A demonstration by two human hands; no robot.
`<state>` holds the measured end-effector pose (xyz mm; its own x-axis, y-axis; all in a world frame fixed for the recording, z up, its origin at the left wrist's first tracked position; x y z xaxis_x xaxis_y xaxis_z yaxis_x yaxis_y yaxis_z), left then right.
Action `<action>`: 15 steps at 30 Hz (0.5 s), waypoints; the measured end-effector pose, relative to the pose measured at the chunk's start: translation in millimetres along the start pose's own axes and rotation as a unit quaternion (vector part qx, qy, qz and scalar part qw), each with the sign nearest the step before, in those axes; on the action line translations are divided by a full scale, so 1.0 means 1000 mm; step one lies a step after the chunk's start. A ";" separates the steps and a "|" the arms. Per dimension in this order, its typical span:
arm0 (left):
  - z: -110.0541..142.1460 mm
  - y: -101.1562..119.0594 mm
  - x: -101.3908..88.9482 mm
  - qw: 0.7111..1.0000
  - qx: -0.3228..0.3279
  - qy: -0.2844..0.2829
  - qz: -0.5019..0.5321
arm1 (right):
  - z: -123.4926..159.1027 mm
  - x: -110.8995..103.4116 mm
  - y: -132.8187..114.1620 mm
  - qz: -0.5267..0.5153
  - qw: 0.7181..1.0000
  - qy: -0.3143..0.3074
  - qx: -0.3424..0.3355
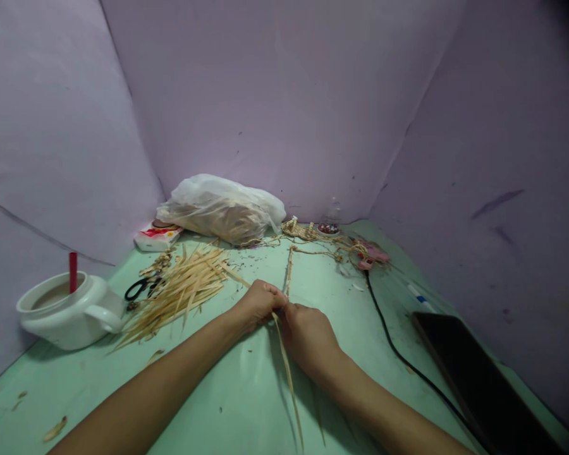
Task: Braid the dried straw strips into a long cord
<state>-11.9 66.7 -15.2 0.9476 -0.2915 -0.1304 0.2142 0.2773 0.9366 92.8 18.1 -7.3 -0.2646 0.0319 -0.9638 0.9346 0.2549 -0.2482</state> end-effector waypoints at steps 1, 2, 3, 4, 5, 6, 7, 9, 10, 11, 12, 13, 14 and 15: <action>0.000 0.001 0.000 1.000 0.001 -0.005 0.003 | 0.001 -0.003 -0.002 0.007 1.000 -0.008 -0.005; 0.001 0.002 0.000 1.000 0.000 -0.010 0.005 | 0.003 -0.007 -0.002 0.014 1.000 -0.019 -0.008; 0.001 0.002 -0.001 1.000 -0.001 -0.013 0.009 | 0.004 -0.013 -0.002 0.017 0.999 -0.034 -0.010; 0.001 0.003 -0.001 1.000 -0.003 -0.014 0.013 | 0.005 -0.020 0.001 0.012 0.998 -0.056 -0.014; 0.001 0.004 -0.002 1.000 -0.003 -0.016 0.017 | 0.005 -0.027 0.005 -0.006 0.996 -0.085 -0.023; 0.001 0.004 -0.003 1.000 -0.004 -0.017 0.022 | 0.004 -0.034 0.011 -0.042 0.991 -0.121 -0.046; 0.001 0.004 -0.003 0.999 -0.005 -0.018 0.027 | 0.002 -0.040 0.019 -0.102 0.977 -0.178 -0.066; 0.000 0.005 -0.005 0.999 -0.011 -0.023 0.033 | -0.006 -0.047 0.036 -0.253 0.934 -0.246 -0.050; 0.000 0.006 -0.005 0.999 -0.014 -0.027 0.034 | -0.013 -0.049 0.045 -0.325 0.925 -0.198 0.000; 0.000 0.006 -0.006 0.999 -0.018 -0.031 0.035 | -0.019 -0.049 0.053 -0.389 0.910 -0.128 0.062; 0.000 0.007 -0.006 0.999 -0.021 -0.035 0.035 | -0.025 -0.046 0.058 -0.447 0.884 -0.066 0.115; -0.001 0.008 -0.007 0.998 -0.023 -0.041 0.036 | -0.029 -0.042 0.060 -0.500 0.850 -0.033 0.159; -0.001 0.008 -0.007 0.998 -0.025 -0.046 0.038 | -0.033 -0.036 0.058 -0.550 0.811 -0.043 0.194; -0.001 0.009 -0.006 0.998 -0.025 -0.050 0.040 | -0.034 -0.030 0.055 -0.594 0.771 -0.077 0.216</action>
<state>-16.0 71.5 -6.4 0.9341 -0.3564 -0.0207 0.1532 0.3478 0.9250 143.7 64.3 11.5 -0.9948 -0.0994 -0.0236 0.0554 -0.3308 -0.9421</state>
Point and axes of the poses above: each hand's wrist, its own z-axis away from the middle knuckle, its own x-axis out of the palm, y = z × x, the point moved 1 cm from there along -z, towards the middle knuckle, and after that the axes turned 3 degrees about x, right-handed, at the moved point
